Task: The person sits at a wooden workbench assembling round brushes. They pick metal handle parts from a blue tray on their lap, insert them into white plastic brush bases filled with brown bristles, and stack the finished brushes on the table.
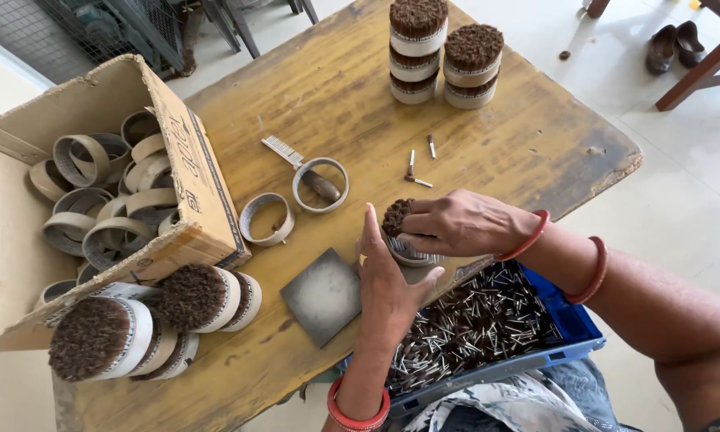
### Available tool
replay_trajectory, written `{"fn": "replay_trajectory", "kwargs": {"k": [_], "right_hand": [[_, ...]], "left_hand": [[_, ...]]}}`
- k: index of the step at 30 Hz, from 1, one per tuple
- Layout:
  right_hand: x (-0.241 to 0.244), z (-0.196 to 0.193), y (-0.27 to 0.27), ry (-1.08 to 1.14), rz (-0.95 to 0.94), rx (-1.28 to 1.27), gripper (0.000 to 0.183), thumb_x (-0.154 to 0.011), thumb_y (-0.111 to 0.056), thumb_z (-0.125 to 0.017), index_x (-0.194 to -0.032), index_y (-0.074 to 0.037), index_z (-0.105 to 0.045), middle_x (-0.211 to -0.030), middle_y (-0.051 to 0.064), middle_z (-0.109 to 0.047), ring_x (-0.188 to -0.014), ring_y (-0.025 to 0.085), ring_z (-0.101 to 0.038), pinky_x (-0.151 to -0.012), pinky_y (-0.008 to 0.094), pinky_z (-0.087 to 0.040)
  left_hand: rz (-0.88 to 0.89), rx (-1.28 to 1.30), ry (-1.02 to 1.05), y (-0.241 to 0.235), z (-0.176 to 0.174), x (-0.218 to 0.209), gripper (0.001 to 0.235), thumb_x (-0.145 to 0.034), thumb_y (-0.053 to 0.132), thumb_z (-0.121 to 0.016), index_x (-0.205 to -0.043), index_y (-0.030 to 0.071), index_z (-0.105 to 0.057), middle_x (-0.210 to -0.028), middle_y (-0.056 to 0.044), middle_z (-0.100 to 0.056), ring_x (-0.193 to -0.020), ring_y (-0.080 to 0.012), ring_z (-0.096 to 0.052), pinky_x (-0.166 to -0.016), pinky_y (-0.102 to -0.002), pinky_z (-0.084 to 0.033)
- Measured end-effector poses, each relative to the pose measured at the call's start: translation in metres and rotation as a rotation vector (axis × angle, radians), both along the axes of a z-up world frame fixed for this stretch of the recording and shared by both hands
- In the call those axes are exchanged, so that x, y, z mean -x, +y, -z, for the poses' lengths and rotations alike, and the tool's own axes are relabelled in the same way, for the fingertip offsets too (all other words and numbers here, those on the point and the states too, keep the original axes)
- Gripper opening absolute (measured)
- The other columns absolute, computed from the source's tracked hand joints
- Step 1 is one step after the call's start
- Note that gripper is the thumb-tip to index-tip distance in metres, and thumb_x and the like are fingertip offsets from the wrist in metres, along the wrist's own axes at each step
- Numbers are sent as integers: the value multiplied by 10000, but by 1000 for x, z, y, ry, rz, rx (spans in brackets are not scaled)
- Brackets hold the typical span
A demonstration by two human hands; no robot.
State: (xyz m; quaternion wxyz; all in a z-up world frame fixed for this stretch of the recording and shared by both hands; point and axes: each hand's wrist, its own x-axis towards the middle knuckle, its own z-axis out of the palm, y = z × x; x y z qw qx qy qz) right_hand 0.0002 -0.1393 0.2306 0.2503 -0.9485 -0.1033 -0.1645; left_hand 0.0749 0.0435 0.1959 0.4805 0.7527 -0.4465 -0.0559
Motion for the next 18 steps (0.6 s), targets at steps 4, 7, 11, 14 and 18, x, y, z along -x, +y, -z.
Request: {"fn": "replay_trajectory", "kwargs": {"k": [4, 7, 11, 14, 18], "right_hand": [[-27, 16, -3, 142, -112, 194, 220, -935, -262, -669, -890, -51, -626, -881, 99, -623, -658, 299, -654, -552, 426, -535], [-29, 25, -4, 130, -153, 386, 218, -933, -281, -666, -890, -68, -647, -800, 87, -583, -537, 239, -609, -444, 394, -495], [-12, 44, -3, -369, -241, 563, 238, -981, -237, -658, -1044, -8, -667, -808, 35, -527, -528, 137, -553, -448, 329, -451], [-14, 43, 3, -253, -243, 554, 246, -901, -227, -658, -1062, -42, -684, -811, 18, -533, -575, 128, -574, -470, 310, -458], [-25, 23, 15, -128, 51, 549, 591, -862, -571, -661, -1252, -132, -596, -1152, 134, -569, -1060, 290, -575, -865, 471, -462]], "left_hand": [[21, 22, 168, -5, 13, -5, 1336, -682, 117, -930, -1604, 47, 34, -1468, -251, -530, -1270, -401, -603, -1071, -448, -500], [10, 84, 125, -3, 17, -10, 1346, -654, 87, -944, -1604, 39, 8, -1419, -238, -583, -1257, -411, -629, -1078, -456, -489], [-3, 90, 116, -1, 20, -9, 1332, -683, 60, -933, -1623, 44, 11, -1410, -240, -591, -1284, -402, -626, -1104, -447, -489], [41, 116, -3, 1, 20, -10, 1366, -651, 95, -952, -1610, 39, 20, -1361, -236, -634, -1322, -428, -581, -1118, -461, -460], [76, 85, 132, 1, 22, -8, 1365, -691, 132, -948, -1633, 45, 37, -1471, -278, -530, -1378, -389, -557, -1145, -450, -472]]}}
